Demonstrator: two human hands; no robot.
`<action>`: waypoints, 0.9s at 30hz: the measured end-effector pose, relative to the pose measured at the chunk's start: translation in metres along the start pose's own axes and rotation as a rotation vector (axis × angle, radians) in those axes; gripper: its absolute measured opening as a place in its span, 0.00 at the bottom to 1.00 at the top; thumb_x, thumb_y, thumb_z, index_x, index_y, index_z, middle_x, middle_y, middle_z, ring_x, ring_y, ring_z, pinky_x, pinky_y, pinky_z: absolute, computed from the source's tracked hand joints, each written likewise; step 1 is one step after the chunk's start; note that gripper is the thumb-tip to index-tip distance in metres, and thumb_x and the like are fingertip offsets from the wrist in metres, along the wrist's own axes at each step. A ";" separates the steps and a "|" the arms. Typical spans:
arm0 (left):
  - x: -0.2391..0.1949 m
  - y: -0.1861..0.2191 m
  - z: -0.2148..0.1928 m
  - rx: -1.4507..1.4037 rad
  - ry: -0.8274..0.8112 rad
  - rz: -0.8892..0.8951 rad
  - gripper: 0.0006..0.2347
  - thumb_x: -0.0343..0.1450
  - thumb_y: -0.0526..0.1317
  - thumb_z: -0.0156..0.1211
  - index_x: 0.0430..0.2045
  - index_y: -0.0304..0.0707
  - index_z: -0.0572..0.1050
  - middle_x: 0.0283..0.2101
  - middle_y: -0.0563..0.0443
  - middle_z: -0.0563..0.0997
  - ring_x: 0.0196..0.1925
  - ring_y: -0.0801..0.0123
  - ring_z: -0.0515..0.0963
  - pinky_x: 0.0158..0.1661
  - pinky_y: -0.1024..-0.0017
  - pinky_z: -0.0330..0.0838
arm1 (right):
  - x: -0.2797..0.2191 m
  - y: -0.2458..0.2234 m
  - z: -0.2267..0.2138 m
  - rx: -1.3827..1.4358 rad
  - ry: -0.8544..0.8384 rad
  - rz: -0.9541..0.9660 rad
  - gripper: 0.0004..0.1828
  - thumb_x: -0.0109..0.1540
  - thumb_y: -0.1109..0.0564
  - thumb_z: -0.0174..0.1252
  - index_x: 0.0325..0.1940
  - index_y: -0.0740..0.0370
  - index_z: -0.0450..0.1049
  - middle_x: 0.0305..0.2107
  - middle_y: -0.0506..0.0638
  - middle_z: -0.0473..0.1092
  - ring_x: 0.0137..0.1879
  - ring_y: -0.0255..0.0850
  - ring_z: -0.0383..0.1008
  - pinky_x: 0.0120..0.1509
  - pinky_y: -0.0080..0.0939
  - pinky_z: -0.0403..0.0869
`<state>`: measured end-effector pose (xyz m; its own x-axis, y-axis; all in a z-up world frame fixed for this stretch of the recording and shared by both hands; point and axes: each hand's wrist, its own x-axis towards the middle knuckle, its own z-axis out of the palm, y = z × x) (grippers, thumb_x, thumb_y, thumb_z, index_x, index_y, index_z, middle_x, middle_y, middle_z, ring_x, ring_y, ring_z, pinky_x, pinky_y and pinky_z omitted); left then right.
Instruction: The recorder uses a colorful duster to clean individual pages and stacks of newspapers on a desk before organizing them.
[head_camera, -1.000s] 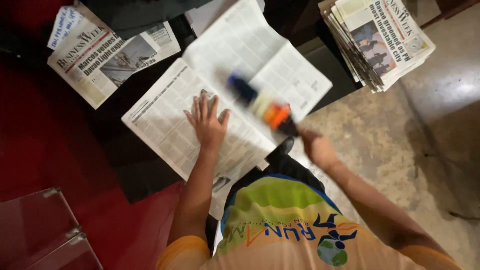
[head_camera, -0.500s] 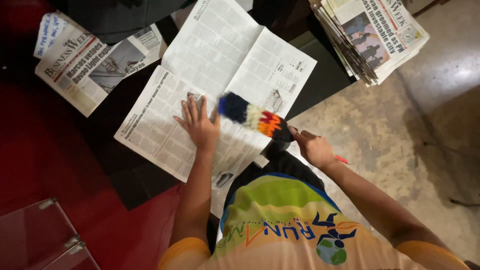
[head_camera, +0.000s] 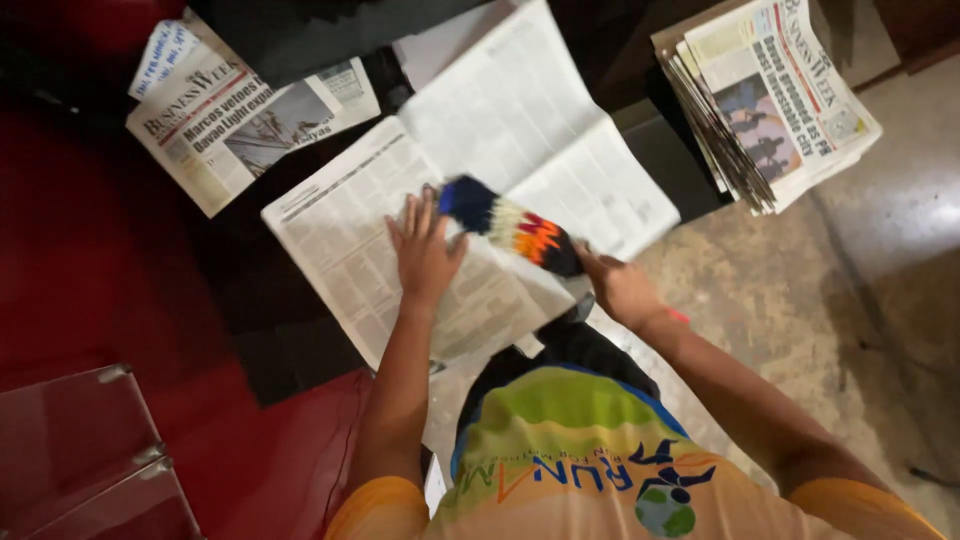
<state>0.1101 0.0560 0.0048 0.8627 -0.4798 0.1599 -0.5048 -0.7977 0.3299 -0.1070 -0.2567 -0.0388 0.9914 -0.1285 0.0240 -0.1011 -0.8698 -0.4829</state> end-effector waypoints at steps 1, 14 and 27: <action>0.001 -0.003 0.001 0.004 0.008 -0.004 0.25 0.73 0.58 0.59 0.60 0.46 0.75 0.75 0.39 0.61 0.77 0.43 0.54 0.69 0.30 0.38 | 0.000 0.010 -0.001 0.001 0.002 -0.009 0.23 0.65 0.62 0.47 0.64 0.54 0.72 0.44 0.67 0.76 0.48 0.64 0.78 0.53 0.62 0.76; 0.018 0.036 0.029 -0.164 -0.036 0.241 0.21 0.68 0.46 0.64 0.56 0.44 0.77 0.68 0.47 0.70 0.73 0.50 0.63 0.69 0.42 0.49 | 0.073 0.110 -0.039 0.282 0.432 0.298 0.14 0.68 0.53 0.56 0.40 0.70 0.72 0.27 0.64 0.73 0.32 0.53 0.75 0.39 0.54 0.73; -0.042 0.257 0.113 -0.228 0.026 0.518 0.18 0.71 0.38 0.58 0.57 0.40 0.77 0.56 0.48 0.79 0.61 0.55 0.76 0.63 0.58 0.70 | 0.157 0.181 -0.015 0.983 0.265 0.380 0.20 0.73 0.46 0.45 0.62 0.61 0.67 0.42 0.48 0.72 0.45 0.36 0.72 0.46 0.38 0.74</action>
<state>-0.0592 -0.1704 -0.0224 0.5061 -0.7762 0.3761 -0.8454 -0.3600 0.3945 0.0287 -0.4410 -0.1092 0.8478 -0.5103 -0.1440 -0.1700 -0.0043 -0.9854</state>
